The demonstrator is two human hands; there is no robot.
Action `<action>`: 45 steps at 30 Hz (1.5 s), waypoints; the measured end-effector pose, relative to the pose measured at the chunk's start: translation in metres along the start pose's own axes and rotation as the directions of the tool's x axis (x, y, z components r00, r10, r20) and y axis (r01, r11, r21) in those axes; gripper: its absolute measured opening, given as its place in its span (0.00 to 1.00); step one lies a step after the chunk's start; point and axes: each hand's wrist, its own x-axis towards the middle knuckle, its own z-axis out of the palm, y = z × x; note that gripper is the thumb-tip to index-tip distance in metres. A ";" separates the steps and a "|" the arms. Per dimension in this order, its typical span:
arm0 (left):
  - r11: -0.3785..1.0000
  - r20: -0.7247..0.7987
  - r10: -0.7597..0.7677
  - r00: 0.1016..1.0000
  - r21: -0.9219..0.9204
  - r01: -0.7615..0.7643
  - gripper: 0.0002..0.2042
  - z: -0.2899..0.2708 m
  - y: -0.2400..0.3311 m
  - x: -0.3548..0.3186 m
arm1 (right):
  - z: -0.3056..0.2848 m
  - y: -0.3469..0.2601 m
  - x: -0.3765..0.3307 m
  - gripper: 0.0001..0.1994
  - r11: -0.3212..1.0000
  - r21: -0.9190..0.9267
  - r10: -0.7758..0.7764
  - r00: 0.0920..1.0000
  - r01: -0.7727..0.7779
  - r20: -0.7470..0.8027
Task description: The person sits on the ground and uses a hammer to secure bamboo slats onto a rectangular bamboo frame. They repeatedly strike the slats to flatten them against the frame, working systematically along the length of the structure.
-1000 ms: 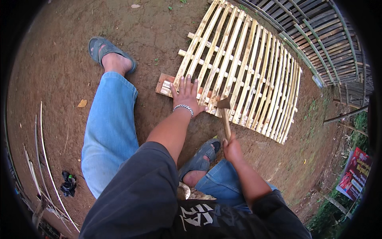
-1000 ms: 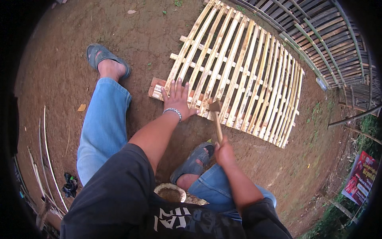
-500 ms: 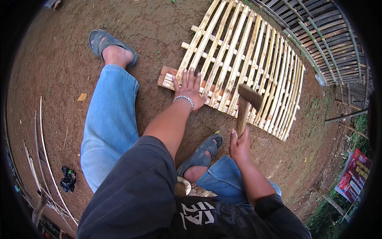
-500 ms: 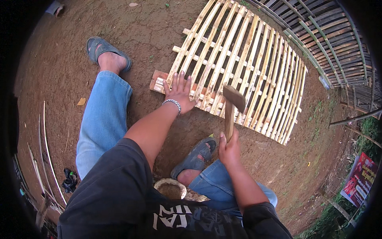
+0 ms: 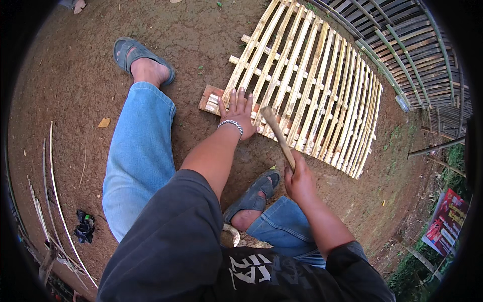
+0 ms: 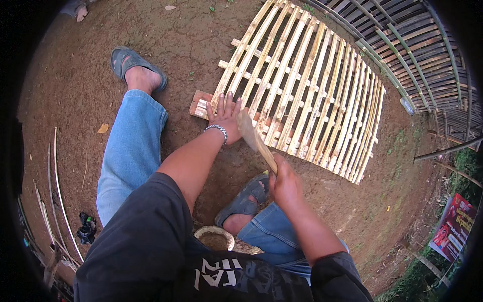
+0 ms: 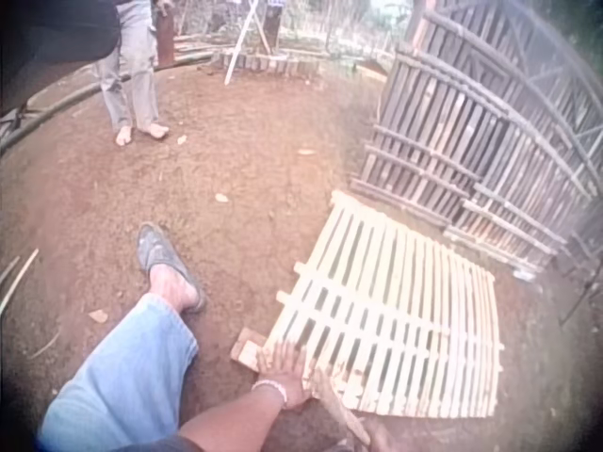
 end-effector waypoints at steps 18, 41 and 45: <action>0.999 -0.056 0.034 0.998 -0.015 -0.035 0.56 0.005 -0.011 0.005 | -0.011 0.026 -0.006 0.25 0.960 -0.217 0.221 0.955 -0.178 0.197; 0.999 0.017 0.041 0.999 -0.026 -0.041 0.57 0.013 -0.001 0.009 | 0.033 0.083 -0.031 0.29 0.901 -0.100 0.430 0.840 -0.422 0.332; 1.000 -0.011 0.022 1.000 0.018 -0.022 0.56 0.013 -0.008 0.007 | 0.022 0.083 -0.030 0.24 0.933 -0.135 0.360 0.864 -0.334 0.351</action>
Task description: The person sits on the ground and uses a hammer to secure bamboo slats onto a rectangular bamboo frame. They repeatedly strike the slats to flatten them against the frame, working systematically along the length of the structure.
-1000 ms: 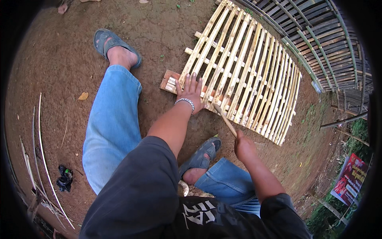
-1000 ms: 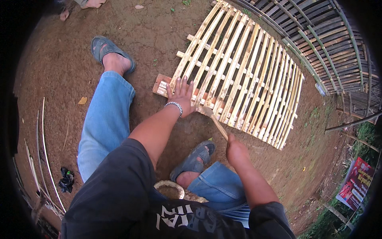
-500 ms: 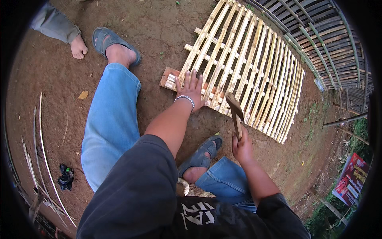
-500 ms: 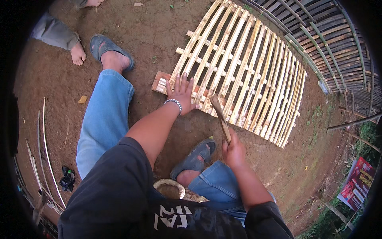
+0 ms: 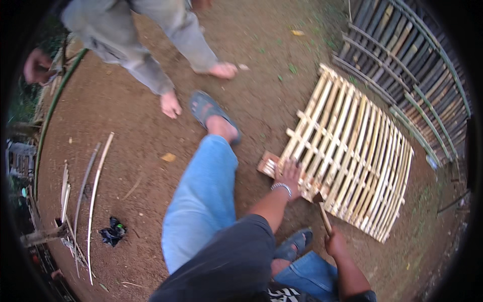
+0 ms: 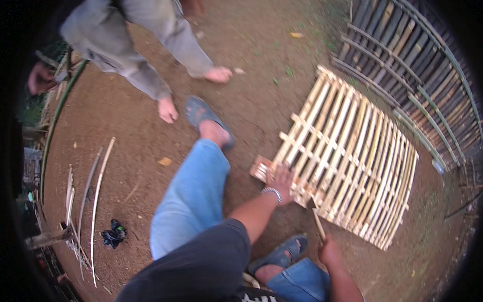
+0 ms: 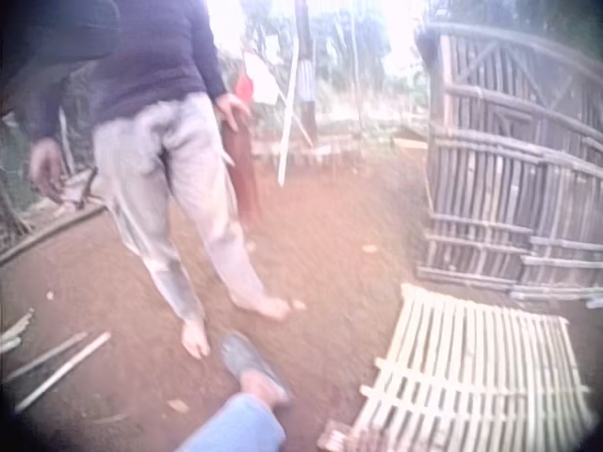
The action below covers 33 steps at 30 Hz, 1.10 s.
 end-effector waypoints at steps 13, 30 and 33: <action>0.987 0.051 -0.096 0.994 -0.123 0.102 0.48 0.052 0.052 -0.139 | -0.059 0.006 -0.086 0.15 0.548 0.833 0.236 0.970 -0.078 -0.064; 0.938 0.086 0.325 0.942 -0.152 -0.310 0.34 0.041 0.041 -0.208 | -0.021 -0.061 -0.145 0.09 -0.120 0.990 0.385 0.923 0.068 -0.017; 0.939 0.218 0.328 0.919 0.037 -0.343 0.36 0.040 0.049 -0.217 | -0.039 -0.075 -0.158 0.10 -0.075 0.987 0.387 0.917 0.140 -0.101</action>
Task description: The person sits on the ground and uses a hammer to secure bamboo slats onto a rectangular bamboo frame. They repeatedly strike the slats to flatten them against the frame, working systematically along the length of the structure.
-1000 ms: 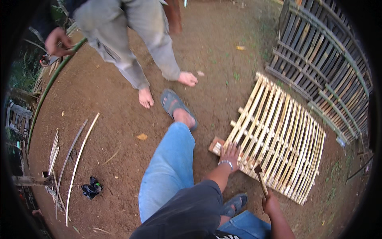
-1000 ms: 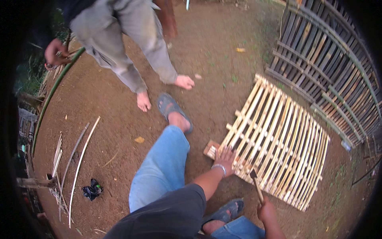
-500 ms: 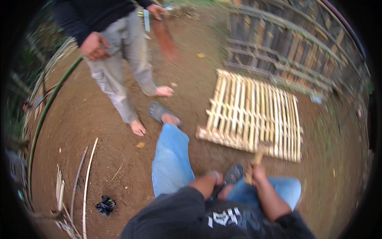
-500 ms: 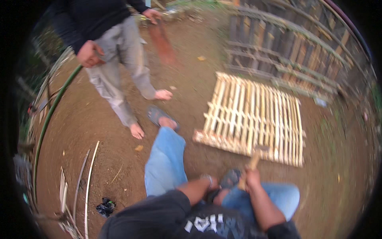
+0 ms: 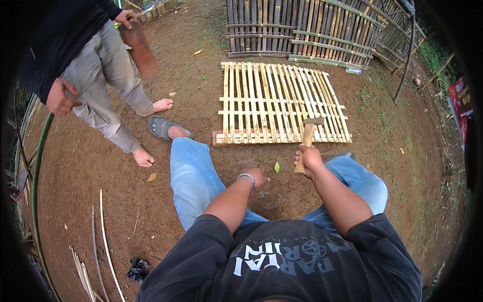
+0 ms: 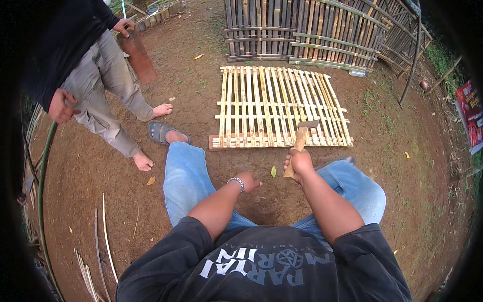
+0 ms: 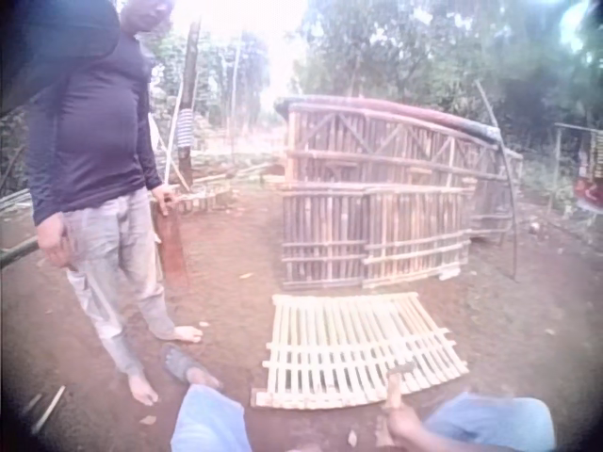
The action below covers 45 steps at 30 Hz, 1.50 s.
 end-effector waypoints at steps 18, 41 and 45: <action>0.891 0.253 -0.239 0.938 0.440 0.109 0.33 0.017 0.040 -0.082 | -0.039 0.081 0.054 0.08 0.972 0.103 0.202 0.974 -0.213 0.102; 0.906 -0.146 -0.214 0.966 0.340 0.252 0.51 -0.134 -0.083 0.116 | -0.217 0.079 0.244 0.19 0.856 0.497 0.160 0.842 0.142 -0.516; 0.838 -0.266 -0.377 0.887 0.312 0.449 0.63 -0.096 -0.076 0.141 | -0.255 0.079 0.303 0.24 0.817 0.543 0.108 0.873 0.195 -0.475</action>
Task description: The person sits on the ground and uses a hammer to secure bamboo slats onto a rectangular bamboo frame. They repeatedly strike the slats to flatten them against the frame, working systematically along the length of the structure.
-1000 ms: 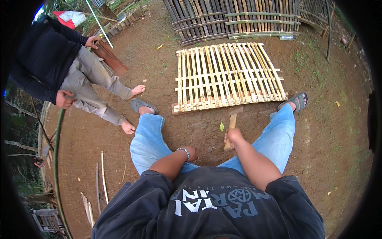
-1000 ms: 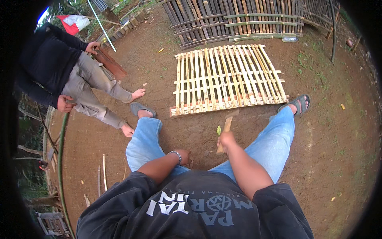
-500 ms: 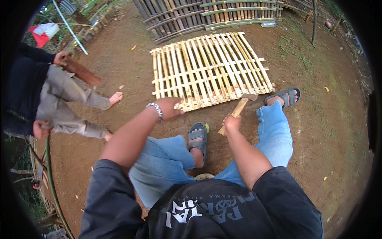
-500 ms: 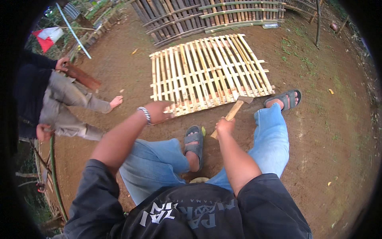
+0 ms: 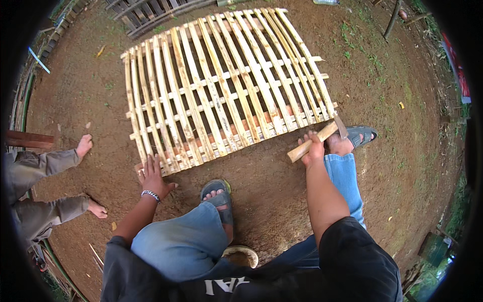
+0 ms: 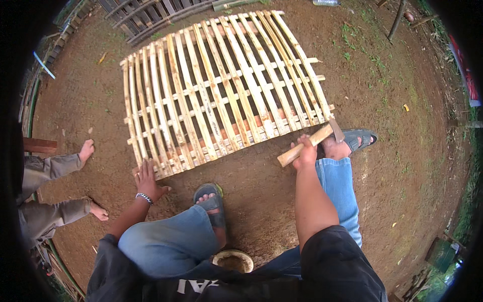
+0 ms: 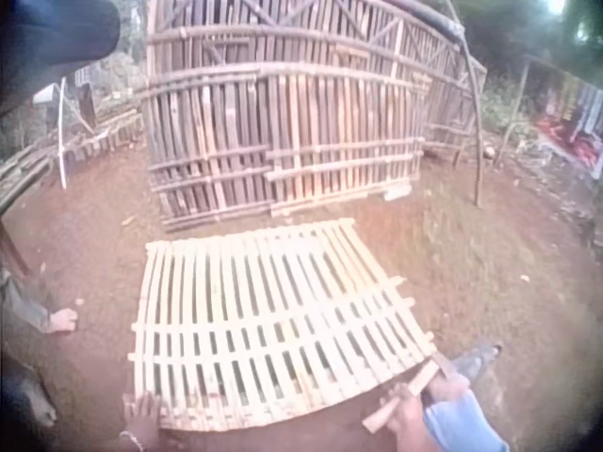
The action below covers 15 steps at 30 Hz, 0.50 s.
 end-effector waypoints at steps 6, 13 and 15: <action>0.962 -0.037 0.235 0.971 0.148 -0.227 0.62 0.005 -0.006 0.022 | 0.010 0.018 0.050 0.23 0.993 0.118 -0.012 0.989 -0.006 0.149; 0.934 -0.123 0.350 0.929 0.129 -0.334 0.58 0.012 -0.004 0.040 | 0.022 0.012 0.048 0.19 0.998 -0.053 -0.012 0.986 0.021 0.165; 0.940 -0.140 0.340 0.930 0.080 -0.331 0.56 0.014 0.002 0.048 | 0.034 0.004 0.035 0.19 0.992 -0.120 -0.022 0.980 0.047 0.198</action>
